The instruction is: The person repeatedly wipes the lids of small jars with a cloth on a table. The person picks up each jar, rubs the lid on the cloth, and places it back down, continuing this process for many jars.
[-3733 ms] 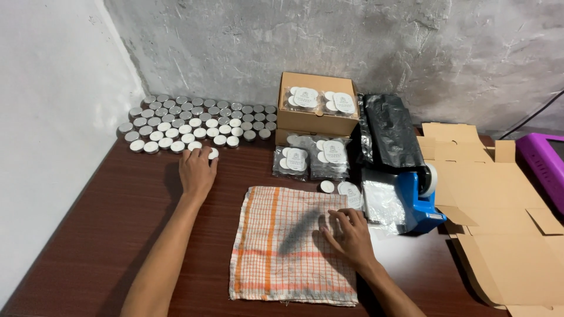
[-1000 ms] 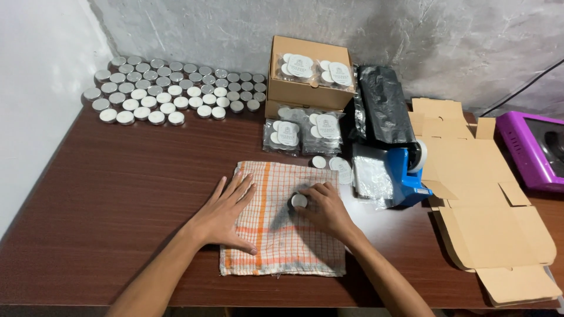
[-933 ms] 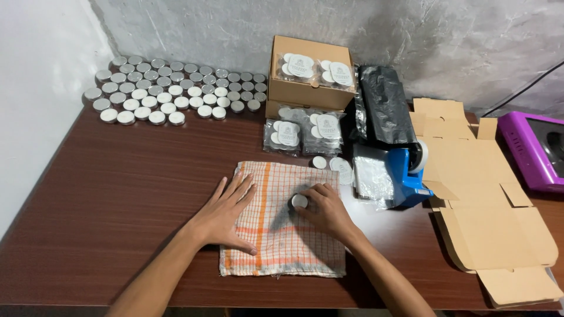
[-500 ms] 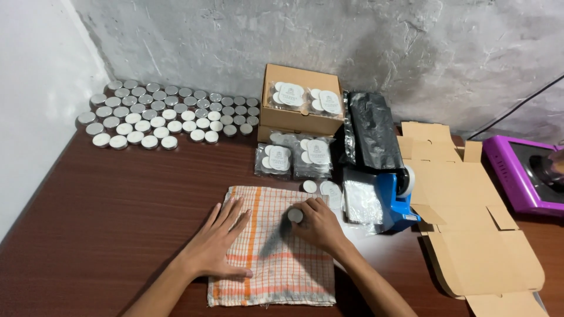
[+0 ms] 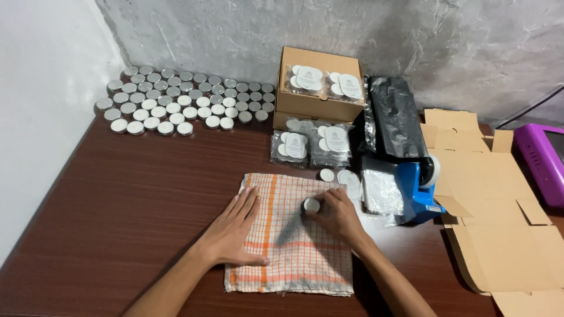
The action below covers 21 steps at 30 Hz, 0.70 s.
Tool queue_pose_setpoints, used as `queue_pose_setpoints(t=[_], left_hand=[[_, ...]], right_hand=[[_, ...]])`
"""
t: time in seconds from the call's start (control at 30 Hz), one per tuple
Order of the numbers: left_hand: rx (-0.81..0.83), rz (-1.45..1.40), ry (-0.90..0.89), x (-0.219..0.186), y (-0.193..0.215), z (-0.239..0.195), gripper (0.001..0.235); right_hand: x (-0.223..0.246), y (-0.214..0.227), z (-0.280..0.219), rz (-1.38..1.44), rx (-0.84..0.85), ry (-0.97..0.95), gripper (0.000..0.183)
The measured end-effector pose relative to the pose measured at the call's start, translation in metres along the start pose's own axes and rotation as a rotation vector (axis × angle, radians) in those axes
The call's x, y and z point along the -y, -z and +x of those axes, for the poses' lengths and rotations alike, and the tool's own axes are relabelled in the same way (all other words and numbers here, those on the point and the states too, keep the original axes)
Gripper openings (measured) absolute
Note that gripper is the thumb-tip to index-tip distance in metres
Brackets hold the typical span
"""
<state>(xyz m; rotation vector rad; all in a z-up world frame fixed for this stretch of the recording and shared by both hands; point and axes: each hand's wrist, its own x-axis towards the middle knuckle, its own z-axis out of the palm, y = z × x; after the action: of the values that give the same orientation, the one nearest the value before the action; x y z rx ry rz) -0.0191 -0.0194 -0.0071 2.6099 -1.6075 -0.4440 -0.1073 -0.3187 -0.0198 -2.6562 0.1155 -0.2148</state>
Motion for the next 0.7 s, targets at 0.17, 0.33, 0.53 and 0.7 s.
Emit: queue_pose_setpoints(t=[0.17,0.33,0.53,0.7], left_hand=[[0.058,0.028,0.029,-0.007,0.011,-0.005,0.166],[0.129,-0.024,0.080,-0.013,0.019,-0.008,0.165],[0.032,-0.006,0.050,-0.006,0.006,-0.003,0.171],[-0.066,0.007,0.010,-0.001,-0.004,0.000,0.172]], right_hand=[[0.060,-0.013,-0.040,0.138,0.120,0.346,0.034],[0.018,-0.015,-0.009,-0.024,-0.150,0.347,0.030],[0.091,-0.002,-0.041,0.224,0.228,0.095,0.029],[0.033,-0.003,-0.001,-0.092,0.074,-0.122,0.028]])
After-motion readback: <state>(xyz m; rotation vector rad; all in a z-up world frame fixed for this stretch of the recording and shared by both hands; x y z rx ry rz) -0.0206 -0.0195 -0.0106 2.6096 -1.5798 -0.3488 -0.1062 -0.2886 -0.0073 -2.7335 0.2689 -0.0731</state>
